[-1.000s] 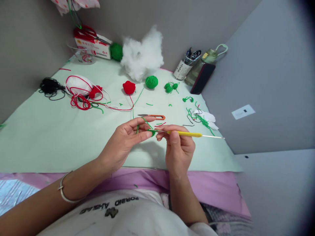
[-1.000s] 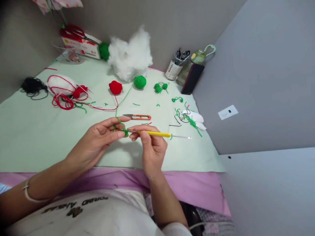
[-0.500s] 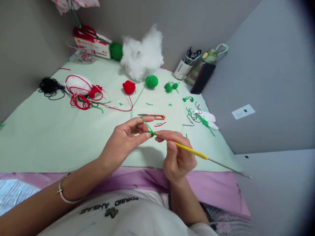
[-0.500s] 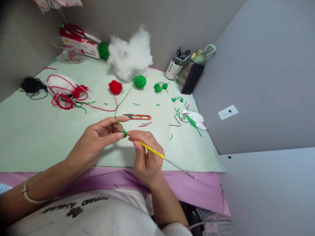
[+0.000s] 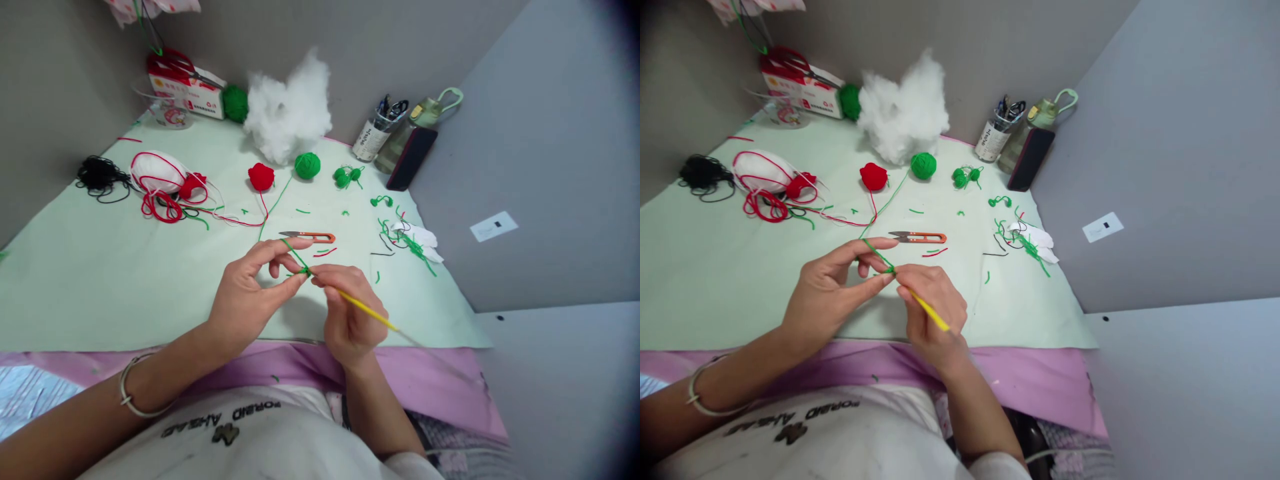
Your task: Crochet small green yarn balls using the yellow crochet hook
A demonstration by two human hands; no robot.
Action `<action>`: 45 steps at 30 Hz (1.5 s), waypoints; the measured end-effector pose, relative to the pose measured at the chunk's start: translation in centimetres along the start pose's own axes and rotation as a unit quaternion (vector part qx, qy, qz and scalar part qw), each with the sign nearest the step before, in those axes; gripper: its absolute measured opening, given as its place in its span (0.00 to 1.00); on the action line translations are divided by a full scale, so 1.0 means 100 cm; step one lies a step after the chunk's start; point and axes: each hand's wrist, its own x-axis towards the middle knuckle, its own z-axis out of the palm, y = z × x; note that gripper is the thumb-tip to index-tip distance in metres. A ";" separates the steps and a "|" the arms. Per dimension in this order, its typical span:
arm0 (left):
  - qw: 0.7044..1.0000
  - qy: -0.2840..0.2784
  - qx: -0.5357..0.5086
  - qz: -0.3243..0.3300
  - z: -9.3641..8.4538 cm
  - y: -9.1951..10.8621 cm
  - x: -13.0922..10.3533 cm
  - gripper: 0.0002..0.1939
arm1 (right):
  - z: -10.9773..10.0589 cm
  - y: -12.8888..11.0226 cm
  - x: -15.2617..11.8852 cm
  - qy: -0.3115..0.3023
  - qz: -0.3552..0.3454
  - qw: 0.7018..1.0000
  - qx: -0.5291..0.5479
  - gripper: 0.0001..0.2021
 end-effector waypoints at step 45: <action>0.968 -0.138 -0.182 -0.102 -0.008 -0.014 0.008 0.15 | -0.002 0.000 0.009 0.049 0.286 0.901 0.324 0.09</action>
